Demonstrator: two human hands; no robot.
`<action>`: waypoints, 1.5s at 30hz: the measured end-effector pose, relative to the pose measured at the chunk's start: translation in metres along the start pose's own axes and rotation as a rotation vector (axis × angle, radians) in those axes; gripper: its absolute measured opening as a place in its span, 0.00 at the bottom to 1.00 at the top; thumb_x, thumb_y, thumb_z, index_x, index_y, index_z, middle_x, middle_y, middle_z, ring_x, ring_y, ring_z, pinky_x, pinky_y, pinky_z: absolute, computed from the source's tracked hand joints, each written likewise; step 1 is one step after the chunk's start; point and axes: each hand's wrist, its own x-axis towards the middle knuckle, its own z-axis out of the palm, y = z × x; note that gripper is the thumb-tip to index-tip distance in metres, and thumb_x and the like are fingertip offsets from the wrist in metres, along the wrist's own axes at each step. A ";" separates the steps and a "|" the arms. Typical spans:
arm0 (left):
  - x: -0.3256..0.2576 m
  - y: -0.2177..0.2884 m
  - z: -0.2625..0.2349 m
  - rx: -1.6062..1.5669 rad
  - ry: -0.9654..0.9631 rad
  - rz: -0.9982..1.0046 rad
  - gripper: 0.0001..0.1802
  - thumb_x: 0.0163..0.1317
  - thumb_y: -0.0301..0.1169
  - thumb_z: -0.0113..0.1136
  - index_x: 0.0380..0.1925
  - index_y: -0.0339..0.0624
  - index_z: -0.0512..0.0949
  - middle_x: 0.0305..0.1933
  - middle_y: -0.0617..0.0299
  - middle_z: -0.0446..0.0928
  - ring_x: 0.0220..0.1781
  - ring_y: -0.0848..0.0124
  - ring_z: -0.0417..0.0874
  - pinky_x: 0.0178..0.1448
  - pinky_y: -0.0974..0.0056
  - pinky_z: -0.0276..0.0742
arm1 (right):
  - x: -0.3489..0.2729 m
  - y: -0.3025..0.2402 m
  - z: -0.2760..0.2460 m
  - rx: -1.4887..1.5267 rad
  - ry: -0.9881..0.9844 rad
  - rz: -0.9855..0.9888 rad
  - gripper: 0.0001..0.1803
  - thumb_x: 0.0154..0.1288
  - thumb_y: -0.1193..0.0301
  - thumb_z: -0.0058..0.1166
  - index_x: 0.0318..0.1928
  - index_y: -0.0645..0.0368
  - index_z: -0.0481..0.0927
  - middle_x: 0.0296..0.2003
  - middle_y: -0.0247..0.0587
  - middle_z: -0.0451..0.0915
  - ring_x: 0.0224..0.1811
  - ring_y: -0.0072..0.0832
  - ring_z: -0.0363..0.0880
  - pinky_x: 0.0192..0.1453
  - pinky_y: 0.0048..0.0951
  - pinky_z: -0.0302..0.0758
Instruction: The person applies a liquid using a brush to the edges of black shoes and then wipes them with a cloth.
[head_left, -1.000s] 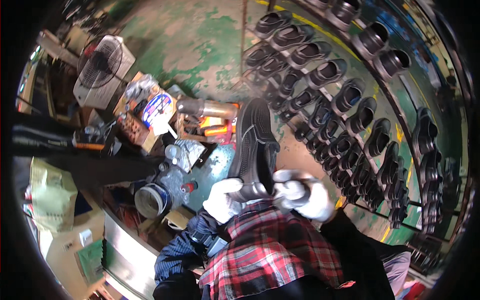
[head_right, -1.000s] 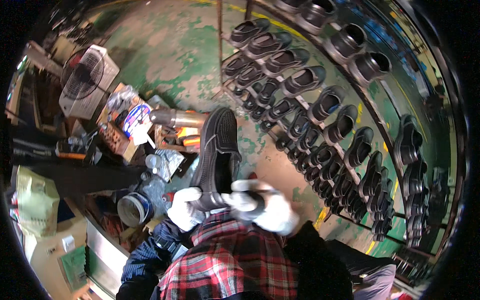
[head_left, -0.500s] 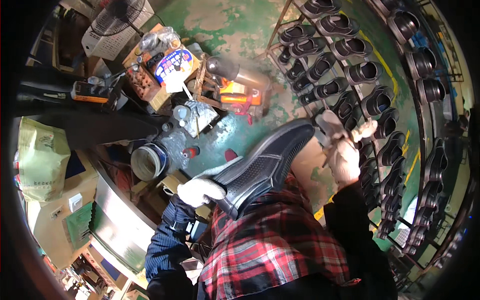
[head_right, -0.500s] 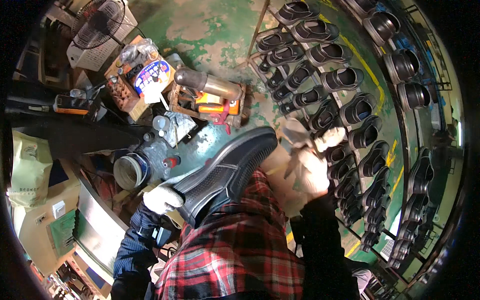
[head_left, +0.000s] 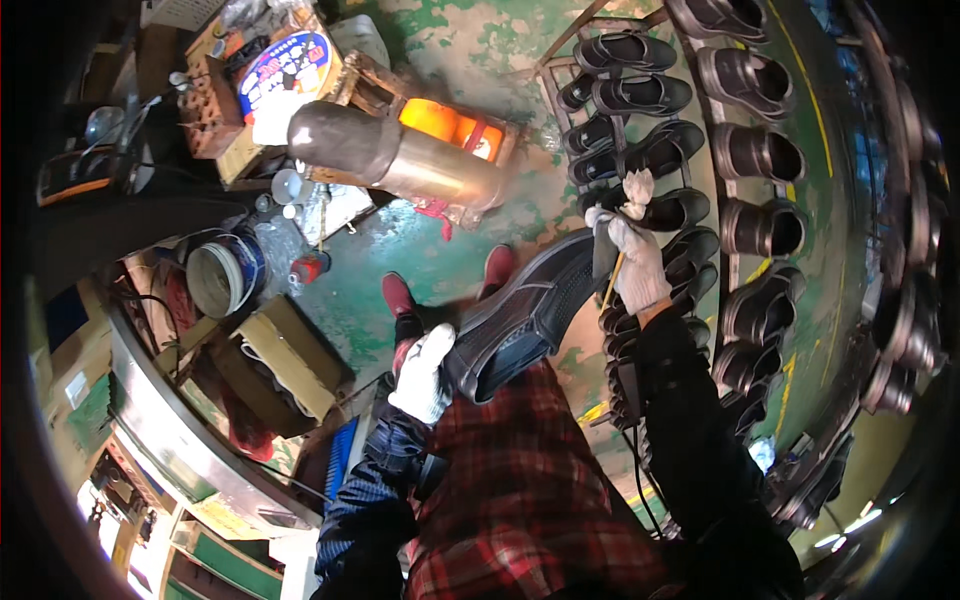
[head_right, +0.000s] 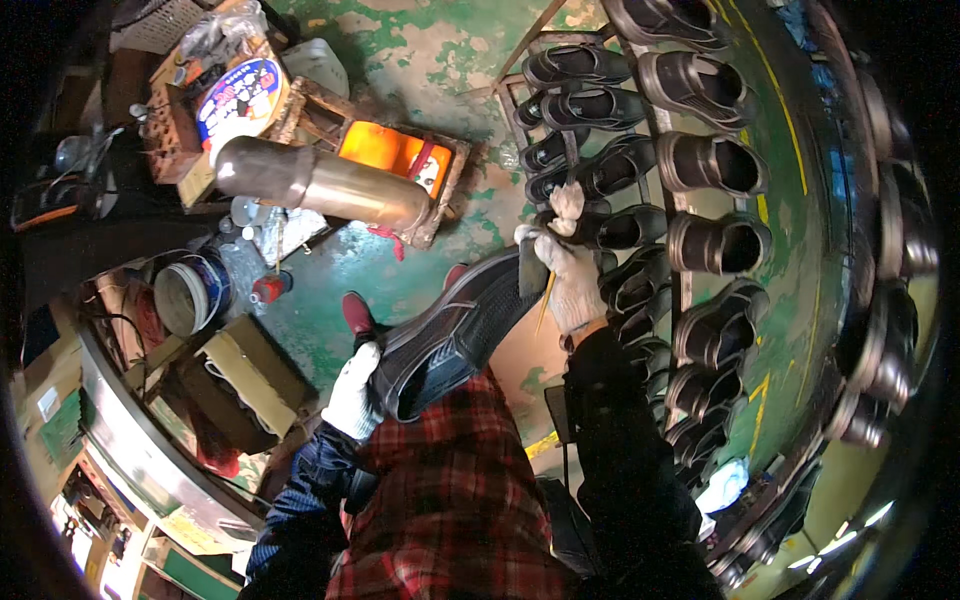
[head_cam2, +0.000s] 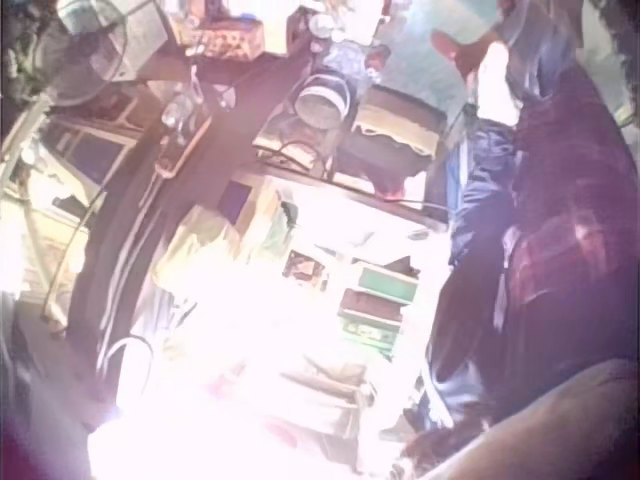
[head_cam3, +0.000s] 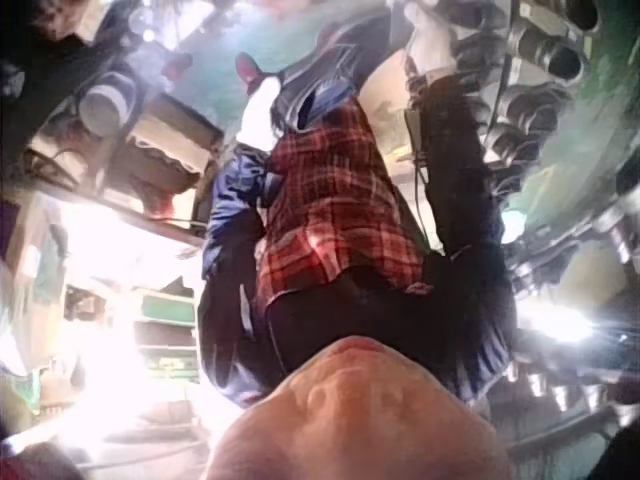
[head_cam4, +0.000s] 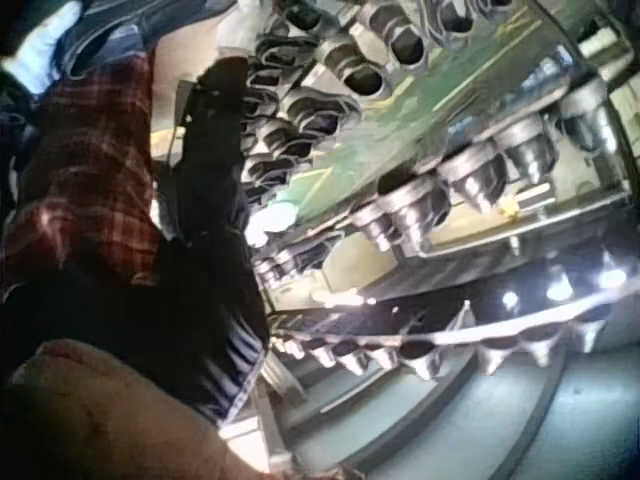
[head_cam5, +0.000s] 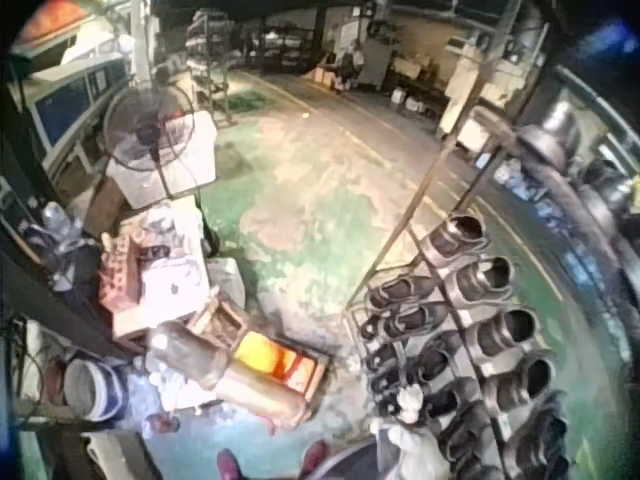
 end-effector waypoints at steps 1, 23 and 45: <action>0.020 -0.004 0.006 -0.014 0.005 0.000 0.22 0.67 0.40 0.57 0.53 0.34 0.75 0.44 0.54 0.82 0.40 0.66 0.84 0.41 0.63 0.80 | 0.017 0.000 -0.006 0.021 0.008 0.062 0.14 0.69 0.68 0.55 0.47 0.68 0.79 0.45 0.37 0.79 0.46 0.21 0.75 0.56 0.23 0.70; 0.097 -0.036 0.000 -0.062 0.022 0.184 0.37 0.64 0.45 0.59 0.65 0.29 0.64 0.65 0.47 0.70 0.66 0.58 0.72 0.71 0.57 0.66 | 0.158 0.061 -0.035 0.036 -0.329 0.357 0.17 0.65 0.69 0.58 0.49 0.68 0.81 0.46 0.41 0.83 0.49 0.26 0.80 0.59 0.25 0.73; 0.134 -0.022 0.034 -0.485 -0.102 -0.252 0.31 0.73 0.49 0.38 0.62 0.33 0.67 0.50 0.43 0.80 0.32 0.52 0.85 0.15 0.70 0.77 | 0.148 0.026 -0.042 -0.153 -0.034 0.310 0.23 0.70 0.61 0.52 0.52 0.71 0.79 0.47 0.44 0.82 0.50 0.30 0.79 0.59 0.28 0.73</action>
